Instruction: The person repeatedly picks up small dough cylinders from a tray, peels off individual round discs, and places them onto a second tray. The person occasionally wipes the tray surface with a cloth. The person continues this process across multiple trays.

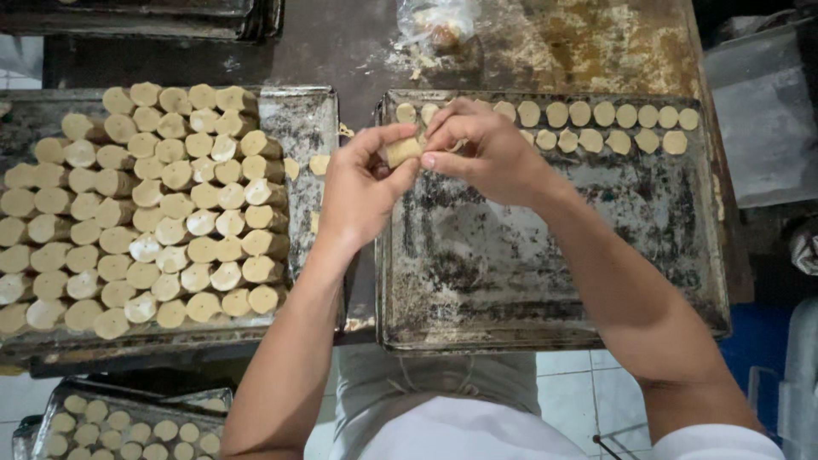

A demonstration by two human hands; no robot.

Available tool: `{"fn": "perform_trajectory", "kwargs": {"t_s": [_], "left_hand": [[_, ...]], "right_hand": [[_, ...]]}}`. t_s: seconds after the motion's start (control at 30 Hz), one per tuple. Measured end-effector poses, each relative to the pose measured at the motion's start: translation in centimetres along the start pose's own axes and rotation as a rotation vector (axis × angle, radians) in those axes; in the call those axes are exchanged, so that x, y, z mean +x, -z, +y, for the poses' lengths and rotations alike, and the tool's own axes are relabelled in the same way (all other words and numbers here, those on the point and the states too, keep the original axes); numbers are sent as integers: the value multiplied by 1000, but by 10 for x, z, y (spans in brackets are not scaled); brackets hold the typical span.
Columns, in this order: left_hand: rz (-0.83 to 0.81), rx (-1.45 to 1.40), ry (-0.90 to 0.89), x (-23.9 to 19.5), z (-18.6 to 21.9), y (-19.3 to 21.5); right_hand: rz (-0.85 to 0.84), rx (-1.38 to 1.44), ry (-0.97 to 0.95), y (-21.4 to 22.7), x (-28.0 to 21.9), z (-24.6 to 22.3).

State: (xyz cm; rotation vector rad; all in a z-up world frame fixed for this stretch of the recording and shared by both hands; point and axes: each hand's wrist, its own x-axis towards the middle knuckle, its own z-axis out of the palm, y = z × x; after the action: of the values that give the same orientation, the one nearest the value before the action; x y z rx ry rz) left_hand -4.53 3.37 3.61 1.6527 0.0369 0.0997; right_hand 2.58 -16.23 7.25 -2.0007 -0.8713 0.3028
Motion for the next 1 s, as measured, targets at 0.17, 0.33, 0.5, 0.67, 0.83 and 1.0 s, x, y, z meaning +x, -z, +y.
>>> {"fn": "perform_trajectory", "kwargs": {"t_s": [0.17, 0.33, 0.5, 0.67, 0.83, 1.0], "left_hand": [[27, 92, -41, -16, 1, 12], [-14, -149, 23, -19, -19, 21], [40, -227, 6, -21, -34, 26], [38, -130, 15, -17, -37, 27], [26, -94, 24, -11, -34, 21], [16, -122, 31, -10, -35, 19]], "right_hand": [[-26, -5, 103, -17, -2, 3], [-39, 66, 21, -30, -5, 18], [78, -342, -208, -36, -9, 28], [150, -381, -255, -41, -14, 34], [195, -407, -44, -49, -11, 23], [59, -559, -87, -39, -21, -24]]}}
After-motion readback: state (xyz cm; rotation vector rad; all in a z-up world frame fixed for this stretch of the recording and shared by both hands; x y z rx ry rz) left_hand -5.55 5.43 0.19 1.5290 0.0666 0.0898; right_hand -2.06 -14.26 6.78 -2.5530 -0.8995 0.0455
